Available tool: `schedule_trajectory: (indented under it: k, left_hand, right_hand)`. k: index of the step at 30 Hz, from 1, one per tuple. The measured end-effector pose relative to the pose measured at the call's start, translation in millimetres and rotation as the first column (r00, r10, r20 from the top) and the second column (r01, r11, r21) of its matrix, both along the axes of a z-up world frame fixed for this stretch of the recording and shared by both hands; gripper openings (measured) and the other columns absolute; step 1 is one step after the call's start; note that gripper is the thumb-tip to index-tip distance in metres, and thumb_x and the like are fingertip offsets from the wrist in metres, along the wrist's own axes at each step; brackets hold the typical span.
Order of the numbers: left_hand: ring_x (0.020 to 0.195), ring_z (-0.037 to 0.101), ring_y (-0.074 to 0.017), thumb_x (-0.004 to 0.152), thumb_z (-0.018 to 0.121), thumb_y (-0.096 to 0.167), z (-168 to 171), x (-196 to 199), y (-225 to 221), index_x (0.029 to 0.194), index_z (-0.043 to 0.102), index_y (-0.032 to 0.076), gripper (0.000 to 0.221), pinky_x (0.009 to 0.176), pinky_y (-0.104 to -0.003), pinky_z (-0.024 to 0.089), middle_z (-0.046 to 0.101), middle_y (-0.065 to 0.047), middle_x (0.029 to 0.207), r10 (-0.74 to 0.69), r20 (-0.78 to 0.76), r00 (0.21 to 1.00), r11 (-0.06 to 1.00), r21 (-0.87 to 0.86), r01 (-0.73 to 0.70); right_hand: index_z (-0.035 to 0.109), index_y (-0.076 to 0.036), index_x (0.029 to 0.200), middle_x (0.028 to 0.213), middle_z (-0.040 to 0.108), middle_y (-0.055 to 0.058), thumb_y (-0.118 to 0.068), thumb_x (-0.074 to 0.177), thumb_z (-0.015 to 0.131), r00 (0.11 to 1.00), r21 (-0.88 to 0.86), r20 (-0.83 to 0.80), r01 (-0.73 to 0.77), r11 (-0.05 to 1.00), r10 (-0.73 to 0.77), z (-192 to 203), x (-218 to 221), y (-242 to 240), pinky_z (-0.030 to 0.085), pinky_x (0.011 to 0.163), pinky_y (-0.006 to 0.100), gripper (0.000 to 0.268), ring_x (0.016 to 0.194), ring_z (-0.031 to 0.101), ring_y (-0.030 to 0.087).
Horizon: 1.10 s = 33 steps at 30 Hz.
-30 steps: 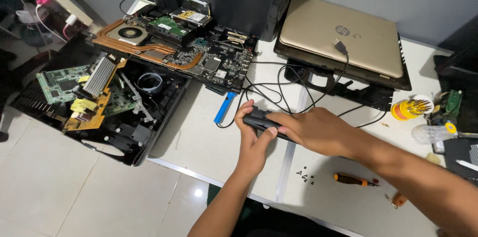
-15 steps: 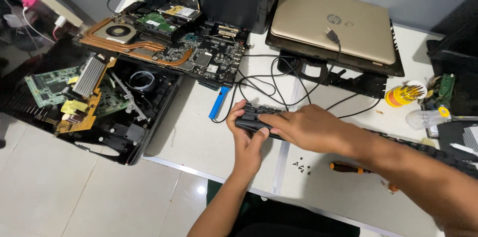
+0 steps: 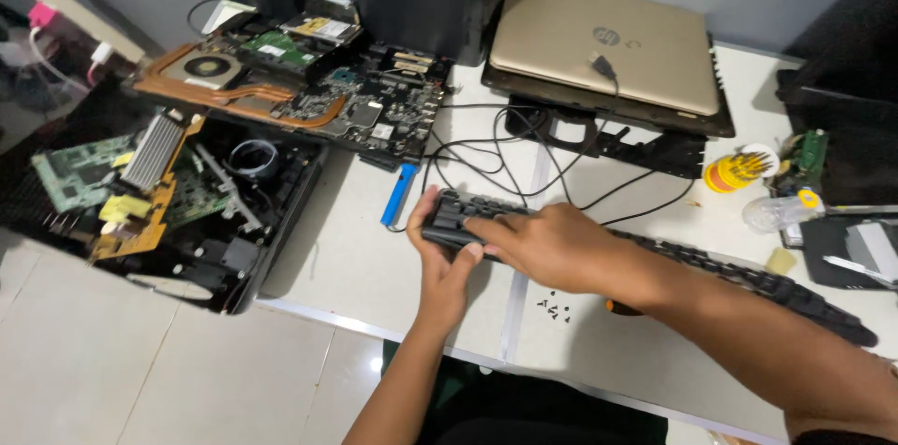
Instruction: Disassembling a computer keyboard using a screwdriver and manual prying to access internal components
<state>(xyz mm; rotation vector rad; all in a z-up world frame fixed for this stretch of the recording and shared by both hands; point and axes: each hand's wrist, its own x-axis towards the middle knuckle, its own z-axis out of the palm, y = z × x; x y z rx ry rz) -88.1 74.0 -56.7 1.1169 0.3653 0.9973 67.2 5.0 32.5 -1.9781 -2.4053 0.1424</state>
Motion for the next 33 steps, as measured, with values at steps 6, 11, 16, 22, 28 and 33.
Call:
schedule_trajectory:
  k: [6, 11, 16, 22, 28, 33]
  left_hand:
    - [0.158, -0.002, -0.0285, 0.087, 0.066, 0.009, -19.0, -0.4, -0.9, 0.162, -0.008, 0.015, 0.106, 0.128, -0.042, 0.009, -0.005, -0.014, 0.17, 0.057, -0.013, 0.998, 0.998, 0.037, -0.056]
    - [0.151, 0.024, -0.0322, 0.089, 0.063, 0.012, -38.3, -4.2, 2.6, 0.16, 0.001, 0.015, 0.095, 0.125, -0.045, 0.025, 0.016, -0.019, 0.164, 0.023, 0.05, 0.998, 0.999, 0.024, -0.024]
    - [0.152, 0.022, -0.0325, 0.089, 0.066, 0.014, -43.5, -1.9, -1.9, 0.153, 0.013, 0.013, 0.083, 0.125, -0.045, 0.024, 0.016, -0.017, 0.164, 0.099, 0.024, 0.995, 0.991, 0.087, -0.1]
    - [0.154, 0.019, -0.0314, 0.094, 0.058, 0.004, -46.1, -1.8, -1.6, 0.149, 0.016, 0.011, 0.07, 0.127, -0.046, 0.019, 0.02, -0.017, 0.16, 0.17, -0.079, 0.982, 0.976, 0.155, -0.157]
    - [0.143, 0.041, -0.0218, 0.095, 0.056, 0.025, -69.8, -4.1, 3.5, 0.151, 0.026, 0.011, 0.065, 0.119, -0.036, 0.033, 0.032, -0.01, 0.161, 0.145, -0.262, 0.954, 0.977, -0.116, -0.18]
    - [0.153, 0.029, -0.0248, 0.09, 0.048, -0.002, -48.1, -0.8, -4.3, 0.159, 0.016, 0.01, 0.077, 0.123, -0.043, 0.026, 0.024, -0.015, 0.169, 0.145, -0.033, 0.989, 0.959, -0.24, -0.148]
  right_hand:
    - [0.051, -0.021, 0.144, 0.109, 0.075, 0.019, -0.035, 0.106, 0.039, 1.0, 0.04, -0.016, 0.025, 0.999, -0.024, 5.4, -12.5, -6.5, 0.06, 0.061, 0.053, 0.042, 0.077, 0.076, 0.043]
    - [0.056, -0.022, 0.139, 0.109, 0.075, 0.02, -0.035, 0.106, 0.038, 0.994, 0.07, -0.073, 0.085, 0.994, -0.079, 12.1, -23.2, -10.8, 0.06, 0.06, 0.053, 0.04, 0.084, 0.076, 0.044]
    - [0.06, -0.021, 0.135, 0.11, 0.074, 0.024, -0.034, 0.106, 0.04, 0.976, 0.127, -0.156, 0.17, 0.977, -0.149, 9.2, -32.1, -25.3, 0.06, 0.061, 0.053, 0.038, 0.093, 0.074, 0.045]
    - [0.059, -0.015, 0.144, 0.131, 0.069, 0.02, -0.053, 0.101, 0.051, 0.948, 0.311, -0.256, 0.265, 0.913, -0.188, -2.0, 2.9, -107.9, 0.046, 0.103, 0.062, 0.058, 0.119, 0.066, 0.041]
    - [0.053, -0.014, 0.15, 0.152, 0.057, 0.013, -0.044, 0.101, 0.052, 0.183, 0.018, -0.2, 0.983, 0.183, -0.963, -22.5, 67.5, -230.1, 0.041, 0.103, 0.051, 0.058, 0.133, 0.053, 0.039]
    - [0.052, -0.016, 0.15, 0.15, 0.057, 0.012, -0.053, 0.097, 0.048, 0.042, -0.205, -0.07, 0.977, 0.055, -0.997, -83.1, 64.6, -290.1, 0.045, 0.107, 0.052, 0.065, 0.14, 0.051, 0.032]
